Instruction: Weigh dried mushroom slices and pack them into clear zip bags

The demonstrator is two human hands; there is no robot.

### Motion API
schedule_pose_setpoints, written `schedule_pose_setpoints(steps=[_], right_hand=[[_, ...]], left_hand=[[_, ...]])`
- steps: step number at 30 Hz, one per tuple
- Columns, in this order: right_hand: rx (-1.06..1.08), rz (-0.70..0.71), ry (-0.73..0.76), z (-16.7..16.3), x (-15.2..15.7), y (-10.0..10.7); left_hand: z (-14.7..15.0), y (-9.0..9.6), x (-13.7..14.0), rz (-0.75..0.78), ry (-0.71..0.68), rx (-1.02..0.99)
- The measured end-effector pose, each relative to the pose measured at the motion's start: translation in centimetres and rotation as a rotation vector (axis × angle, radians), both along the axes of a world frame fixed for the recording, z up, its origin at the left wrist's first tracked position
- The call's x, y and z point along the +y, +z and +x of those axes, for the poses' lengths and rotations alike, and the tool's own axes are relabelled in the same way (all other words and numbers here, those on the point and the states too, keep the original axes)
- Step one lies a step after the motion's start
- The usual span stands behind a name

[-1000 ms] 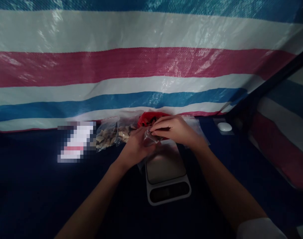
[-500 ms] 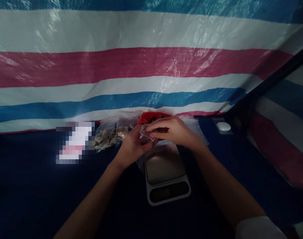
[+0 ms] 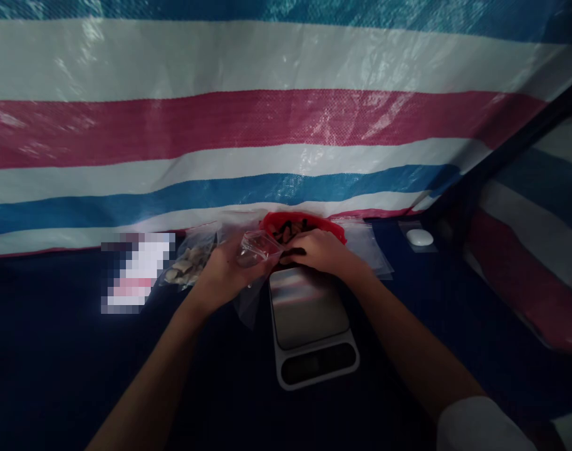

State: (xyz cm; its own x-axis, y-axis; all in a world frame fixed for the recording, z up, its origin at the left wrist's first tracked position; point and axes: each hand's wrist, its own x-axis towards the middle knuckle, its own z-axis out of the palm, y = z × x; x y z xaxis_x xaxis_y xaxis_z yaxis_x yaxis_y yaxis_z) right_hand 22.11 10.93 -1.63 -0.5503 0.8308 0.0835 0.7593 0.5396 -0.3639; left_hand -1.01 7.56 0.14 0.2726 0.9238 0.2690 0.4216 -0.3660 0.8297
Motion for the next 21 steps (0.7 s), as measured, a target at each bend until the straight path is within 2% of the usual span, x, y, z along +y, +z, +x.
schedule_pose_setpoints(steps=[5,11,16,21], right_hand=[[-0.156,0.042,-0.022,-0.7,0.0,-1.0],[-0.213,0.066,0.013,-0.6,0.3,-1.3],[-0.139,0.039,-0.005,-0.3,0.4,-1.4],[0.066,0.015,-0.019,0.6,0.9,-1.3]], left_hand=[[0.0,-0.1,0.0,-0.015,0.009,0.011],[0.0,0.0,-0.1,-0.063,0.040,0.066],[0.0,-0.1,-0.1,-0.050,0.025,0.028],[0.2,-0.2,-0.1,-0.054,-0.003,0.000]])
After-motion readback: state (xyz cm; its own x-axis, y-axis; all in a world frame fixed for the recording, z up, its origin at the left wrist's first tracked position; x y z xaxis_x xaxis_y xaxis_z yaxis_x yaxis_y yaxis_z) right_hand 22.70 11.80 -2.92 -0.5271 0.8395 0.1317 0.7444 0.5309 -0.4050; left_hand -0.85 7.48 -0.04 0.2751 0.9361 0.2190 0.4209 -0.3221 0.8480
